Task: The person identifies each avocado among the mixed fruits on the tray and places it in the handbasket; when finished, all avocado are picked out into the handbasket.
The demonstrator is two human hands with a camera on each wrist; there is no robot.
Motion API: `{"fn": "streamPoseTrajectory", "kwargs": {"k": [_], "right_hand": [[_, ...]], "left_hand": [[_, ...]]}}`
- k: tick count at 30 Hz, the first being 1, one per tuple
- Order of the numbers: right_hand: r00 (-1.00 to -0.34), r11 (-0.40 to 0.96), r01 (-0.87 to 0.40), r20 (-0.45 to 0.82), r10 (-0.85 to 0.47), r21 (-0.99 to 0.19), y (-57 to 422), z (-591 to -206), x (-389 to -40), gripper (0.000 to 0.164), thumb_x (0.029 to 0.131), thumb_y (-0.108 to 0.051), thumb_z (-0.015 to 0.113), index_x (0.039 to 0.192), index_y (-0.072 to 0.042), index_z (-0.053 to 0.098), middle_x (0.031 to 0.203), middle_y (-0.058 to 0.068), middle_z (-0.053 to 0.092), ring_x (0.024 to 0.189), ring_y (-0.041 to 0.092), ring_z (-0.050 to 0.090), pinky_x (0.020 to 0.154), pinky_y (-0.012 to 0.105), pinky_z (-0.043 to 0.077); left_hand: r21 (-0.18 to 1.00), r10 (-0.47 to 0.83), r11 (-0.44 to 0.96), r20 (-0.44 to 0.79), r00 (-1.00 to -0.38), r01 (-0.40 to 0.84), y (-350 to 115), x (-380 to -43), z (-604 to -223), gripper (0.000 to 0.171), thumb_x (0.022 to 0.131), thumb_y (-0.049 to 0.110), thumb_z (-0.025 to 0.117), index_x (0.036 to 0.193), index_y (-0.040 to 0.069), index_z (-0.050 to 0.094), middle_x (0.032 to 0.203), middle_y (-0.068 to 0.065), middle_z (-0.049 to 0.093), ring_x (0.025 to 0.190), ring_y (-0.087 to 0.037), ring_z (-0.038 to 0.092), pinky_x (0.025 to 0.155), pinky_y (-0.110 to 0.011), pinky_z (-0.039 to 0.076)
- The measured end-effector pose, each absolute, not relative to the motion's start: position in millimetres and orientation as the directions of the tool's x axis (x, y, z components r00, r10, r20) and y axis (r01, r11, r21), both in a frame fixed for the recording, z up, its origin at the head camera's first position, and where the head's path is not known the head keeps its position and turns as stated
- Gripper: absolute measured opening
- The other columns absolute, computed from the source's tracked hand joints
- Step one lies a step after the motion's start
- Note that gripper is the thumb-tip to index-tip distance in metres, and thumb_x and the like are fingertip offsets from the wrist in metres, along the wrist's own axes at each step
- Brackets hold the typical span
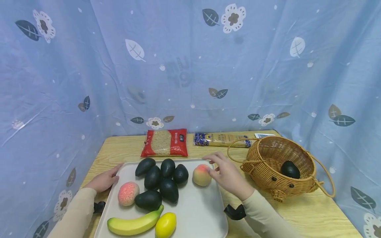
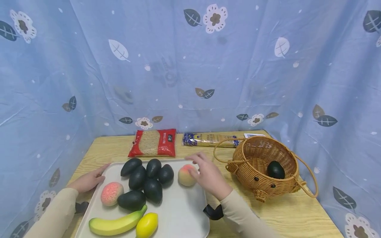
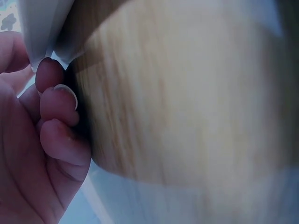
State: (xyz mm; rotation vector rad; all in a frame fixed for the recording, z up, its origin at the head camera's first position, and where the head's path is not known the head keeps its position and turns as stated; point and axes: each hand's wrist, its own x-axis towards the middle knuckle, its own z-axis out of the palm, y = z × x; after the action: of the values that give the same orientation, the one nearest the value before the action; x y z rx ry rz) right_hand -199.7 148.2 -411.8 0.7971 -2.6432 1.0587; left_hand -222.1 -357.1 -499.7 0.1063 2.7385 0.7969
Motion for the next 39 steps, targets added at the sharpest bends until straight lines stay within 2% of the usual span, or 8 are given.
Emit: {"fn": "streamPoseTrajectory", "kwargs": {"k": [2,5,11,18,25,30,34,39], "right_hand": [[-0.822,0.545,-0.554,0.312,-0.476,-0.629,125.3,-420.7,-193.8,0.041,0.094,-0.004,0.077,0.134,-0.011,0.068,0.125,0.007,0.061,0.093,0.025,0.067,0.074,0.028,0.06],[-0.792,0.52,-0.569,0.254,-0.556,-0.637,94.8,-435.7,-186.0,0.042,0.095,-0.01,0.079,0.135,-0.017,0.068,0.13,0.005,0.058,0.099,0.023,0.065,0.082,0.028,0.06],[-0.711,0.586,-0.686,0.225,-0.666,-0.432,53.5,-462.4,-183.0,0.041,0.096,-0.025,0.08,0.135,-0.025,0.069,0.143,0.005,0.054,0.129,0.023,0.053,0.108,0.034,0.051],[-0.673,0.603,-0.726,0.161,-0.722,-0.331,38.5,-480.5,-183.7,0.04,0.095,-0.029,0.082,0.133,-0.031,0.07,0.144,0.003,0.054,0.123,0.018,0.056,0.096,0.029,0.057],[-0.666,0.599,-0.731,0.149,-0.731,-0.328,25.9,-492.4,-189.6,0.047,0.092,-0.029,0.085,0.133,-0.027,0.063,0.15,0.009,0.051,0.127,0.024,0.059,0.097,0.034,0.058],[-0.658,0.6,-0.739,0.137,-0.74,-0.308,21.5,-497.5,-190.4,0.055,0.093,-0.027,0.084,0.143,-0.034,0.06,0.153,0.01,0.048,0.125,0.026,0.06,0.094,0.034,0.059],[-0.665,0.588,-0.728,0.155,-0.731,-0.353,24.1,-495.5,-190.3,0.055,0.095,-0.024,0.081,0.145,-0.04,0.062,0.152,0.007,0.047,0.126,0.024,0.058,0.098,0.035,0.057],[-0.75,0.542,-0.62,0.227,-0.621,-0.567,32.1,-485.3,-189.2,0.05,0.092,-0.02,0.084,0.136,-0.037,0.069,0.149,0.006,0.048,0.127,0.026,0.058,0.105,0.042,0.054]], "left_hand": [[0.532,0.154,0.847,-0.247,-0.957,-0.001,-355.4,-222.1,-500.5,0.067,0.11,0.024,0.051,0.167,0.007,0.022,0.154,-0.039,0.04,0.133,-0.063,0.045,0.104,-0.077,0.037],[0.529,0.153,0.849,-0.249,-0.956,-0.002,-353.9,-223.1,-503.3,0.066,0.11,0.025,0.051,0.167,0.007,0.021,0.154,-0.038,0.04,0.134,-0.062,0.045,0.104,-0.076,0.038],[0.515,0.143,0.857,-0.235,-0.961,0.001,-351.3,-225.2,-507.5,0.066,0.11,0.025,0.051,0.167,0.007,0.023,0.153,-0.038,0.042,0.134,-0.062,0.045,0.104,-0.077,0.038],[0.504,0.153,0.863,-0.225,-0.962,0.019,-350.5,-224.8,-512.3,0.065,0.11,0.024,0.051,0.167,0.007,0.024,0.152,-0.037,0.045,0.132,-0.061,0.048,0.103,-0.075,0.04],[0.495,0.141,0.869,-0.223,-0.965,0.013,-356.1,-223.8,-509.5,0.065,0.11,0.025,0.05,0.167,0.008,0.023,0.152,-0.038,0.044,0.133,-0.061,0.047,0.104,-0.076,0.039],[0.497,0.136,0.868,-0.223,-0.965,0.007,-354.8,-222.4,-505.7,0.065,0.11,0.024,0.051,0.167,0.008,0.023,0.152,-0.038,0.044,0.133,-0.062,0.046,0.104,-0.076,0.039],[0.506,0.128,0.862,-0.227,-0.966,-0.005,-354.6,-222.7,-505.6,0.066,0.11,0.025,0.051,0.167,0.009,0.022,0.154,-0.037,0.042,0.134,-0.061,0.046,0.105,-0.076,0.038],[0.511,0.137,0.86,-0.227,-0.964,0.001,-360.4,-224.1,-505.2,0.067,0.11,0.028,0.051,0.168,0.01,0.022,0.155,-0.037,0.04,0.135,-0.062,0.044,0.105,-0.077,0.037]]}}
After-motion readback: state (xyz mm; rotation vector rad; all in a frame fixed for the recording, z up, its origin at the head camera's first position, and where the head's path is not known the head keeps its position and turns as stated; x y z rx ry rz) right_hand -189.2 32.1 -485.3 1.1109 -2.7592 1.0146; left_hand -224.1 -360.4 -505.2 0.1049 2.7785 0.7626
